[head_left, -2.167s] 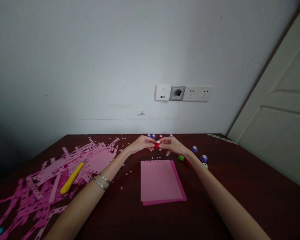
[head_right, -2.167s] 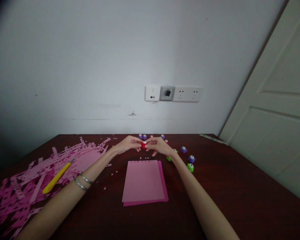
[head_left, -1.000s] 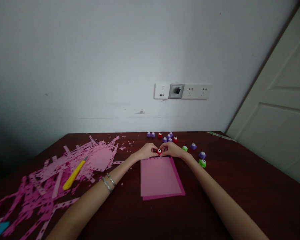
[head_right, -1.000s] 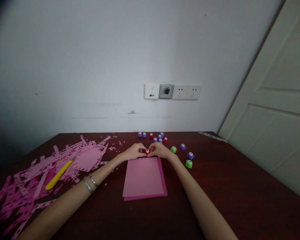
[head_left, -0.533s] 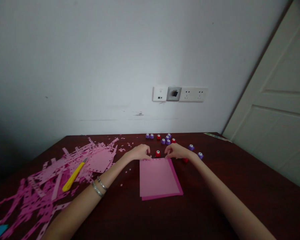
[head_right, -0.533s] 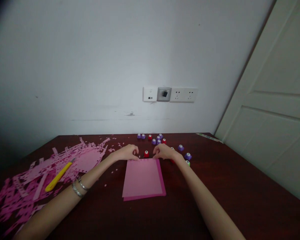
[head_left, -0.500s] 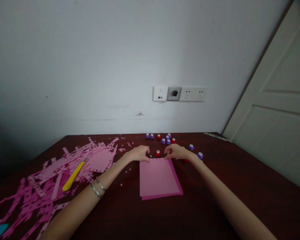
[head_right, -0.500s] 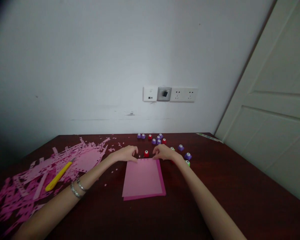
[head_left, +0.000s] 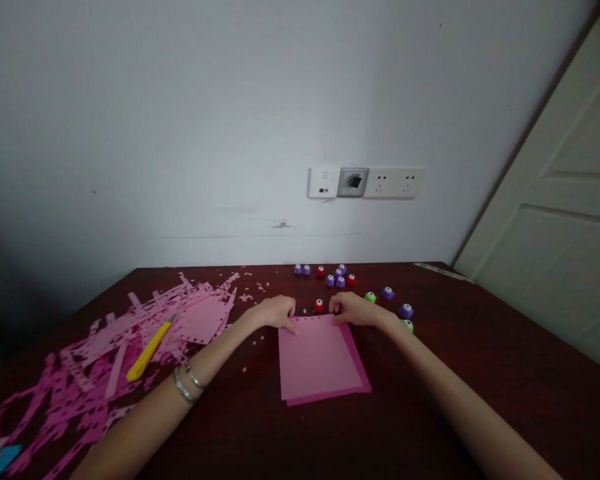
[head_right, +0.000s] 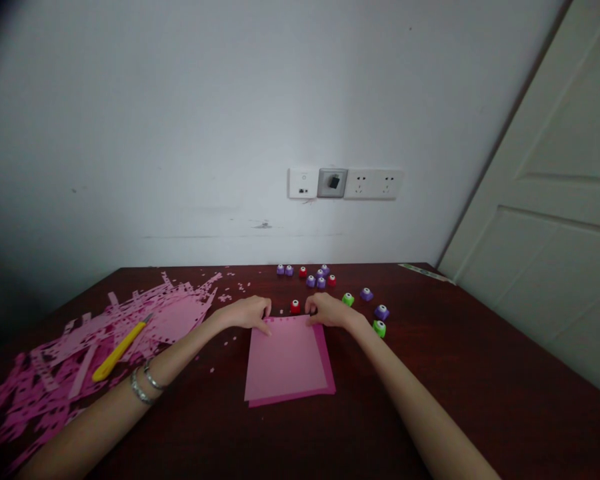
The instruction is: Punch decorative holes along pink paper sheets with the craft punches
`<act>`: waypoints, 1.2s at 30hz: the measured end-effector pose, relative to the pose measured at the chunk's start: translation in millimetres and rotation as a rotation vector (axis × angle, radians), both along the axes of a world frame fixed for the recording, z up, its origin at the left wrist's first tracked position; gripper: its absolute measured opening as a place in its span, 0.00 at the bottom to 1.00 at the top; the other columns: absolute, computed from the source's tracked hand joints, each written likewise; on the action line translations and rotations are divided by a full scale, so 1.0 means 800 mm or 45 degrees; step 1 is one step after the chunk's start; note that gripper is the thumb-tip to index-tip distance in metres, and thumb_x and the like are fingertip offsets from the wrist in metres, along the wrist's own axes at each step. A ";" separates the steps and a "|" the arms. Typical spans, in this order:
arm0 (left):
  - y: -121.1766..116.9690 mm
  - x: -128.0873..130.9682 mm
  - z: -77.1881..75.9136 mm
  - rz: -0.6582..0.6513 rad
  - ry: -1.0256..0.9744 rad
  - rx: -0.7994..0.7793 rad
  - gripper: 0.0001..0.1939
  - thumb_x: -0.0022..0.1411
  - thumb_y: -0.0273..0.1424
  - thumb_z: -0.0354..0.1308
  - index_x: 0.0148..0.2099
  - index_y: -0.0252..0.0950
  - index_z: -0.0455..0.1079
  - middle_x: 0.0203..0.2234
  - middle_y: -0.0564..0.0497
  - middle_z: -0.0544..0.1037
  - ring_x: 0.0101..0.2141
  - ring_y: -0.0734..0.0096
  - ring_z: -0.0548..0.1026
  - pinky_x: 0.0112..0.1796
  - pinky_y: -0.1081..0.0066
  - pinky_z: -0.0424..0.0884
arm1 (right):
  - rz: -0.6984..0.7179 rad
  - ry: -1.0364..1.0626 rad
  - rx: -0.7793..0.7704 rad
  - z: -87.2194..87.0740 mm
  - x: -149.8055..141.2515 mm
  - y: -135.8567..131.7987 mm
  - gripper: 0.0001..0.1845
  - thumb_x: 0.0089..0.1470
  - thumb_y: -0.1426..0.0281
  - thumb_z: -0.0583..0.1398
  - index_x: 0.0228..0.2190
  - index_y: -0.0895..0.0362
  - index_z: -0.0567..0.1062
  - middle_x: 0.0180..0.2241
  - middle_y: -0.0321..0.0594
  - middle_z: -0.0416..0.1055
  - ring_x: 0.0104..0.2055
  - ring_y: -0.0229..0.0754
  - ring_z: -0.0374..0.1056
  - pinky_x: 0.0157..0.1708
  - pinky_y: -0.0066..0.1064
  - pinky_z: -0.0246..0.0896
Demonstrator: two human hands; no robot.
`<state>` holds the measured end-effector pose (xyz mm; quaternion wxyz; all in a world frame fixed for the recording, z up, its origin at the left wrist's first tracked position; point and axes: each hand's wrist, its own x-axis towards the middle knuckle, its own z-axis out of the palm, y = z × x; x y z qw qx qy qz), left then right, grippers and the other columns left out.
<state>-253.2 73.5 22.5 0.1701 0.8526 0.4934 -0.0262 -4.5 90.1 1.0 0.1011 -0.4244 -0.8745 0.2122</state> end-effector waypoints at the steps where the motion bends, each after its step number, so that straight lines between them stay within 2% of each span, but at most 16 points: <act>1: 0.000 0.000 -0.001 0.001 -0.014 0.005 0.24 0.39 0.44 0.66 0.36 0.36 0.66 0.29 0.52 0.71 0.29 0.68 0.67 0.25 0.74 0.55 | 0.005 0.003 -0.004 0.000 0.000 0.000 0.08 0.42 0.70 0.62 0.29 0.60 0.74 0.28 0.39 0.71 0.28 0.38 0.65 0.26 0.25 0.56; 8: 0.002 -0.003 -0.006 0.032 -0.039 -0.012 0.27 0.39 0.45 0.66 0.38 0.35 0.64 0.29 0.52 0.69 0.27 0.71 0.66 0.24 0.74 0.54 | -0.014 0.025 -0.052 -0.003 -0.001 0.000 0.07 0.42 0.71 0.62 0.27 0.59 0.71 0.26 0.37 0.70 0.26 0.36 0.64 0.23 0.24 0.53; 17: 0.003 -0.005 -0.006 0.043 -0.065 -0.028 0.23 0.38 0.45 0.66 0.33 0.35 0.66 0.27 0.52 0.70 0.26 0.71 0.66 0.23 0.73 0.54 | -0.026 0.023 -0.020 0.004 -0.005 -0.002 0.05 0.39 0.75 0.62 0.23 0.59 0.70 0.24 0.36 0.69 0.24 0.35 0.63 0.21 0.24 0.51; 22: 0.009 -0.006 -0.010 0.006 -0.130 0.028 0.27 0.38 0.45 0.66 0.38 0.35 0.66 0.30 0.51 0.71 0.28 0.70 0.67 0.25 0.74 0.56 | -0.068 0.095 -0.030 0.012 -0.002 -0.002 0.02 0.41 0.74 0.60 0.21 0.60 0.70 0.22 0.37 0.70 0.24 0.35 0.64 0.22 0.24 0.54; 24: 0.011 -0.008 -0.008 -0.041 -0.182 0.023 0.24 0.39 0.43 0.65 0.37 0.34 0.68 0.29 0.51 0.72 0.28 0.70 0.67 0.25 0.75 0.57 | -0.106 0.119 -0.086 0.018 0.000 -0.004 0.03 0.41 0.74 0.60 0.20 0.60 0.70 0.21 0.37 0.70 0.22 0.34 0.63 0.19 0.23 0.55; 28: 0.014 -0.017 0.007 -0.120 -0.373 -0.155 0.14 0.47 0.40 0.61 0.28 0.33 0.71 0.23 0.52 0.73 0.25 0.74 0.67 0.26 0.75 0.57 | -0.189 0.205 -0.290 0.028 0.003 -0.009 0.04 0.42 0.71 0.60 0.22 0.60 0.70 0.21 0.37 0.69 0.19 0.33 0.61 0.13 0.22 0.56; 32: 0.014 -0.028 0.023 -0.047 -0.480 -0.279 0.15 0.49 0.42 0.59 0.27 0.33 0.73 0.19 0.54 0.72 0.23 0.77 0.65 0.24 0.76 0.56 | -0.207 0.347 -0.463 0.027 0.000 -0.008 0.06 0.41 0.70 0.60 0.25 0.60 0.74 0.22 0.37 0.70 0.21 0.33 0.63 0.15 0.21 0.61; 36: 0.017 -0.034 0.021 0.017 -0.386 -0.431 0.16 0.47 0.42 0.60 0.23 0.33 0.72 0.15 0.54 0.68 0.19 0.78 0.62 0.21 0.76 0.52 | -0.312 0.435 -0.536 0.017 -0.007 -0.008 0.08 0.41 0.71 0.59 0.26 0.62 0.76 0.19 0.36 0.69 0.19 0.30 0.61 0.15 0.20 0.59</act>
